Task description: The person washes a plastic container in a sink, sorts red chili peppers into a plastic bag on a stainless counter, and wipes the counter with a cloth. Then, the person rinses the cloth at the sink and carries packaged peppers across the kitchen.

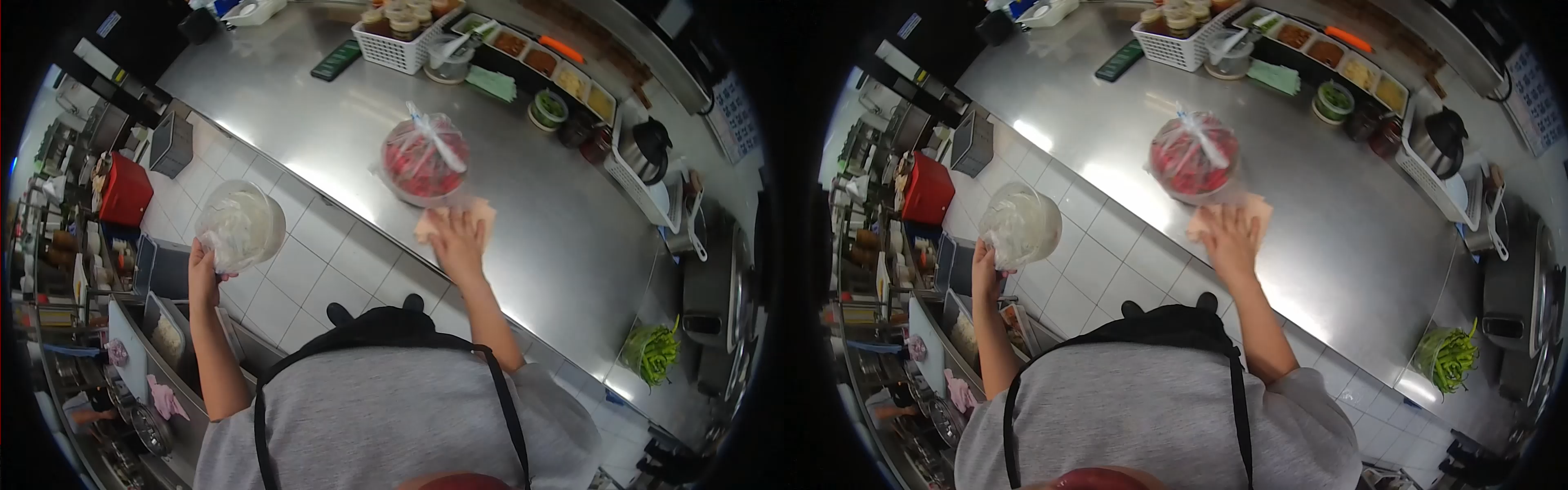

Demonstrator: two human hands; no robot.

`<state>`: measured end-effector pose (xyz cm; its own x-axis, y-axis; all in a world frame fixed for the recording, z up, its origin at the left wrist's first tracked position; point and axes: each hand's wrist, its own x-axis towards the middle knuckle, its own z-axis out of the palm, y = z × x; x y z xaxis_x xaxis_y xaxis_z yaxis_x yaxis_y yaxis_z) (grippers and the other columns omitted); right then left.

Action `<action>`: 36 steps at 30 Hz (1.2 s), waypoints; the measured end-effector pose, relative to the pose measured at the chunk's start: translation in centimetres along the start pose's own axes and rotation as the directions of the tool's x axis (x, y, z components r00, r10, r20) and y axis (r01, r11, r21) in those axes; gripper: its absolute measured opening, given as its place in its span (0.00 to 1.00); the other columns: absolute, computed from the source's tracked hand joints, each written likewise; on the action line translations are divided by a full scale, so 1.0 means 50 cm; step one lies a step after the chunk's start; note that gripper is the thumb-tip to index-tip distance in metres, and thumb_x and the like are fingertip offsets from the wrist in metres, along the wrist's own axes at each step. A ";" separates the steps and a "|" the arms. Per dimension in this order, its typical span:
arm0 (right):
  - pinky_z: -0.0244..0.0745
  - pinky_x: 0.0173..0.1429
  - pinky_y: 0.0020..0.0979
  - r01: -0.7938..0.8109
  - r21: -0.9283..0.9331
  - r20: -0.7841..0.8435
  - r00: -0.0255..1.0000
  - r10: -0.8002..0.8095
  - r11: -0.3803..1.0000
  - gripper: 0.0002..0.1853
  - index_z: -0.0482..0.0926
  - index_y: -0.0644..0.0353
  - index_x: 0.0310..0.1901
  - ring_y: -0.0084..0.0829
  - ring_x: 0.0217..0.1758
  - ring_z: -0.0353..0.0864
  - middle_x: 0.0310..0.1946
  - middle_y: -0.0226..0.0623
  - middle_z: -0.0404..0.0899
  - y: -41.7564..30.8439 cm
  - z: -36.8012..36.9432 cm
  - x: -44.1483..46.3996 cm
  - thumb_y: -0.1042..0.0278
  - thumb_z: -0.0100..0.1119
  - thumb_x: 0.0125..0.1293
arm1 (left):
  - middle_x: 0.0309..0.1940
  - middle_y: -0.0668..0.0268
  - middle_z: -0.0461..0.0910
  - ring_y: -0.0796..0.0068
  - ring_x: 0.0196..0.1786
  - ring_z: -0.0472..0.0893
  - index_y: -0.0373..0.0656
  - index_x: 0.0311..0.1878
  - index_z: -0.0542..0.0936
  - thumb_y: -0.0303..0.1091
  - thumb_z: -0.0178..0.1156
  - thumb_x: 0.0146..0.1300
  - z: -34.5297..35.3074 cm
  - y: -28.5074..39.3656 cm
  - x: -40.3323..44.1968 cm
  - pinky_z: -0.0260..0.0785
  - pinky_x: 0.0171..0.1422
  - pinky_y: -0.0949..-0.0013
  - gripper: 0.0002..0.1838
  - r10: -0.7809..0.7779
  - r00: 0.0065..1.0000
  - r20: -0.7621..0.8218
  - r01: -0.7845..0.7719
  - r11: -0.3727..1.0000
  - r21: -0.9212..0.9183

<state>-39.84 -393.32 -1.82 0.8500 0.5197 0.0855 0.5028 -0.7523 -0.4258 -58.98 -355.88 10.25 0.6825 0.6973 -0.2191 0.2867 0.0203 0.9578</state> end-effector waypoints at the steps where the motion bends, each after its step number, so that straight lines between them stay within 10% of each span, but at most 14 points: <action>1: 0.37 0.69 0.54 -0.075 -0.067 -0.049 0.996 0.072 0.995 0.24 0.65 0.38 0.62 0.44 0.72 0.45 0.67 0.40 0.53 0.001 0.007 0.028 0.55 0.48 0.63 | 0.33 0.62 0.79 0.79 0.18 0.76 0.44 0.55 0.65 0.25 0.42 0.58 -0.022 -0.007 0.000 0.64 0.14 0.82 0.20 -0.003 1.000 -0.027 0.002 1.000 -0.026; 9: 0.41 0.65 0.62 -0.349 -0.321 -0.083 0.937 0.341 0.881 0.27 0.56 0.35 0.65 0.44 0.73 0.40 0.71 0.34 0.41 0.251 0.003 0.313 0.59 0.45 0.64 | 0.32 0.63 0.78 0.79 0.18 0.76 0.44 0.54 0.66 0.26 0.44 0.57 -0.204 -0.108 -0.032 0.64 0.14 0.82 0.19 -0.040 0.984 -0.173 0.006 0.981 -0.196; 14: 0.49 0.63 0.57 -0.338 -0.308 -0.101 0.941 0.323 0.889 0.25 0.61 0.36 0.63 0.42 0.69 0.51 0.68 0.34 0.52 0.245 -0.027 0.340 0.63 0.47 0.62 | 0.32 0.64 0.78 0.79 0.18 0.75 0.44 0.55 0.65 0.26 0.44 0.58 -0.322 -0.180 0.001 0.65 0.15 0.81 0.19 -0.097 0.981 -0.170 0.056 0.972 -0.227; 16: 0.52 0.64 0.50 -0.103 -0.248 -0.278 0.960 0.031 0.963 0.23 0.66 0.45 0.60 0.42 0.66 0.55 0.63 0.36 0.60 0.207 0.009 0.247 0.64 0.50 0.60 | 0.32 0.64 0.78 0.79 0.18 0.76 0.44 0.55 0.65 0.27 0.44 0.58 -0.364 -0.197 0.020 0.65 0.15 0.81 0.19 -0.105 0.977 -0.186 0.057 0.968 -0.245; 19: 0.55 0.63 0.44 -0.118 -0.217 -0.306 0.951 0.048 0.969 0.20 0.73 0.53 0.54 0.44 0.62 0.62 0.56 0.42 0.67 -0.028 0.050 0.066 0.67 0.52 0.57 | 0.33 0.64 0.78 0.79 0.18 0.76 0.44 0.55 0.65 0.27 0.45 0.59 -0.432 -0.236 0.062 0.65 0.15 0.81 0.19 -0.137 0.969 -0.204 0.081 0.961 -0.263; 21: 0.61 0.60 0.42 0.200 -0.101 -0.268 0.938 -0.220 0.975 0.16 0.77 0.53 0.48 0.45 0.54 0.70 0.48 0.42 0.74 -0.163 0.084 0.032 0.73 0.51 0.56 | 0.33 0.64 0.78 0.79 0.19 0.76 0.44 0.55 0.65 0.28 0.45 0.59 -0.473 -0.265 0.093 0.65 0.15 0.81 0.19 -0.180 0.967 -0.183 0.125 0.953 -0.275; 25: 0.64 0.58 0.35 0.207 0.448 0.119 0.951 -0.287 0.870 0.16 0.75 0.59 0.47 0.44 0.52 0.70 0.49 0.45 0.71 -0.406 0.160 0.112 0.79 0.47 0.57 | 0.33 0.64 0.78 0.79 0.19 0.76 0.45 0.56 0.65 0.29 0.46 0.59 -0.496 -0.250 0.164 0.65 0.15 0.81 0.19 -0.163 0.978 -0.131 0.131 0.965 -0.226; 27: 0.63 0.59 0.36 0.153 0.486 -0.253 0.967 -0.029 0.861 0.17 0.73 0.59 0.50 0.43 0.53 0.69 0.49 0.44 0.70 -0.396 0.252 0.233 0.78 0.45 0.59 | 0.31 0.65 0.78 0.81 0.18 0.74 0.44 0.51 0.66 0.28 0.44 0.60 -0.500 -0.237 0.191 0.61 0.16 0.82 0.15 -0.132 0.978 -0.159 0.092 0.967 -0.236; 32: 0.66 0.51 0.44 -0.171 -0.266 -0.827 0.546 -0.134 0.949 0.19 0.68 0.57 0.54 0.47 0.50 0.69 0.51 0.45 0.67 -0.334 0.137 0.497 0.71 0.48 0.59 | 0.32 0.64 0.78 0.80 0.18 0.73 0.44 0.52 0.66 0.28 0.42 0.60 -0.505 -0.229 0.240 0.63 0.17 0.81 0.16 -0.124 0.972 -0.199 0.073 0.966 -0.247; 34: 0.68 0.49 0.43 -0.442 -0.402 -0.795 0.603 -0.066 0.801 0.21 0.69 0.57 0.51 0.42 0.52 0.69 0.50 0.42 0.70 -0.275 0.134 0.552 0.71 0.52 0.52 | 0.32 0.63 0.77 0.79 0.19 0.73 0.44 0.53 0.65 0.27 0.40 0.58 -0.518 -0.231 0.234 0.65 0.17 0.80 0.18 -0.095 0.966 -0.240 0.032 0.967 -0.253; 36: 0.70 0.44 0.35 -0.307 -0.613 -0.440 0.898 0.008 0.728 0.08 0.75 0.54 0.34 0.28 0.44 0.74 0.36 0.33 0.75 -0.188 0.152 0.603 0.69 0.55 0.50 | 0.32 0.62 0.77 0.78 0.19 0.74 0.43 0.55 0.65 0.26 0.41 0.57 -0.538 -0.239 0.228 0.66 0.17 0.78 0.20 -0.115 0.955 -0.275 0.036 0.961 -0.276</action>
<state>-20.14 -367.50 -2.06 0.8364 0.2826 0.4696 0.2017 -0.9554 0.2158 -72.71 -328.91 1.30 0.4339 0.8603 -0.2677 0.1144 0.2421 0.9635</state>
